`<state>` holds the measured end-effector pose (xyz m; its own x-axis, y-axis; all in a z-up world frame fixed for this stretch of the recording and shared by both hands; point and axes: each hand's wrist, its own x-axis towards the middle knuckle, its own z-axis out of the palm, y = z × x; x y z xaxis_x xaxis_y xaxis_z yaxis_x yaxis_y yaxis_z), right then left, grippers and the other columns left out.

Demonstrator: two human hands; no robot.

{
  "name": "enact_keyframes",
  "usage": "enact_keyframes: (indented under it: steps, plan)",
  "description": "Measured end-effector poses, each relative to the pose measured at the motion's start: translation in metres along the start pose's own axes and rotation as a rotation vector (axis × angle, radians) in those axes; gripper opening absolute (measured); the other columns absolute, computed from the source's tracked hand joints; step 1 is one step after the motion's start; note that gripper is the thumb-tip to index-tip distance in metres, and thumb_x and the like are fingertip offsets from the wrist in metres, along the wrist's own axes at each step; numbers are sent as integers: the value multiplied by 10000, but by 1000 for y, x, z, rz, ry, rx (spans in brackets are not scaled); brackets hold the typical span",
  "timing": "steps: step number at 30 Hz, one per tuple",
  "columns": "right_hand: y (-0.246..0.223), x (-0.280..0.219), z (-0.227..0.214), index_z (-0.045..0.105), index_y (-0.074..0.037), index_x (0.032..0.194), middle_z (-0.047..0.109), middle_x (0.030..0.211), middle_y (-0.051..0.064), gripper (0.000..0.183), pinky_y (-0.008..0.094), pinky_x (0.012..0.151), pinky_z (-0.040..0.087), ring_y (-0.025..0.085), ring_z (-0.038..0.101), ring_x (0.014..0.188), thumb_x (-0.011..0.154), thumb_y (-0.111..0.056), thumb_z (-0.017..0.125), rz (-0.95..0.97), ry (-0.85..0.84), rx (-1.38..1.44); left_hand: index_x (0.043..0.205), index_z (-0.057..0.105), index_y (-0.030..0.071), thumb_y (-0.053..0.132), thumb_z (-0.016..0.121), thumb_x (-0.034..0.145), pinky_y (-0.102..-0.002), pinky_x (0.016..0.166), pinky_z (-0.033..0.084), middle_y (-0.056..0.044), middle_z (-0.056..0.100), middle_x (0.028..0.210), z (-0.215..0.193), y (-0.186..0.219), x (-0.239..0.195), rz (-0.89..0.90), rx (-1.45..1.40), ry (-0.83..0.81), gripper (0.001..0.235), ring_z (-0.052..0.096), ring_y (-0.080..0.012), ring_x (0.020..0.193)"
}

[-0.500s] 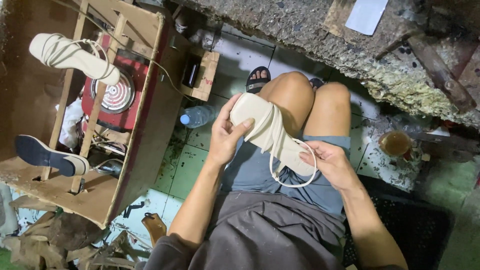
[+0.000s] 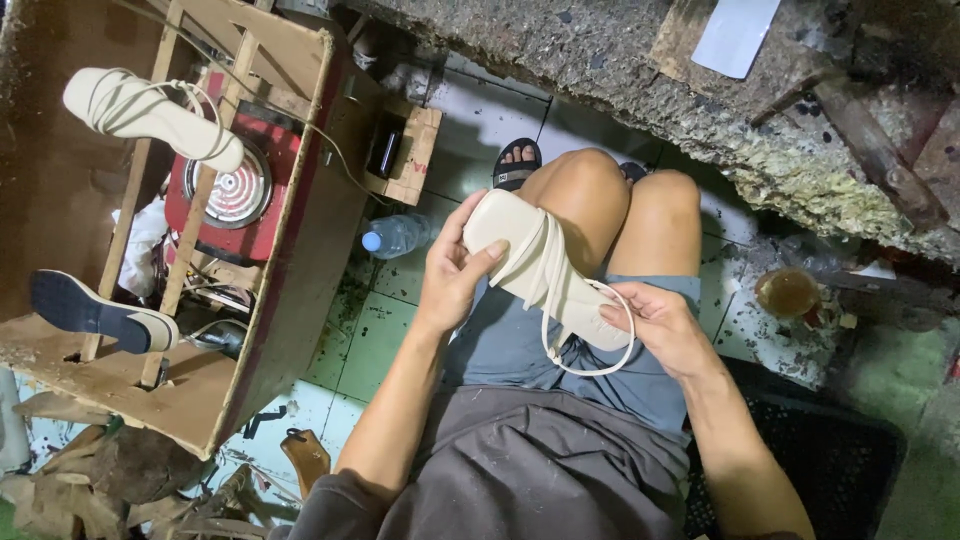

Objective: The person sits on a low stool and finishes a strappy sandal. They hold the sandal on their lap, trim the sole edge with a knife, tap and press the sole and straps, work the strap ends by hand, and finally hold up the completed sandal.

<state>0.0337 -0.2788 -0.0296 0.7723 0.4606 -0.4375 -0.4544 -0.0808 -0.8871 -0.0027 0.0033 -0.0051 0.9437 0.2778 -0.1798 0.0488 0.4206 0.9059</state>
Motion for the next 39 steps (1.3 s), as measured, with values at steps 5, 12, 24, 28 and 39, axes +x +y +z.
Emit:
enact_keyframes:
  steps: [5,12,24,28,39]
  plan:
    - [-3,0,1,738,36,1079,732,820,95,235,293,716,589,127,670,772,861,-49,756,-5,-3,3,1495,446,48,48,718,895,-321,863,614,-188,699,1160,-1,2,-1,-2,15,1,659,693,-164,1007]
    - [0,0,-1,729,34,1095,736,829,87,254,284,696,595,127,681,764,860,-62,749,6,-3,16,1499,445,77,-4,718,888,-316,851,619,-179,699,1170,-4,-7,-5,-1,0,23,674,691,-159,985]
    - [-7,-3,6,726,46,1096,726,822,89,259,283,680,605,119,677,737,867,-71,751,8,20,42,1440,422,63,4,667,938,-305,802,644,-217,700,1152,1,-15,-12,103,2,74,562,718,-187,955]
    - [-10,0,9,738,30,1064,721,823,77,245,267,672,600,99,665,749,846,-77,776,-1,13,40,1454,395,77,17,643,954,-332,826,643,-204,681,1163,-17,-28,-8,85,-59,40,561,707,-189,964]
    - [-26,-13,18,712,40,1134,725,916,79,344,295,815,580,114,642,839,815,-47,807,57,41,-5,1354,394,65,9,673,960,-382,762,647,-235,695,1055,-32,-22,-7,76,162,108,486,695,-215,861]
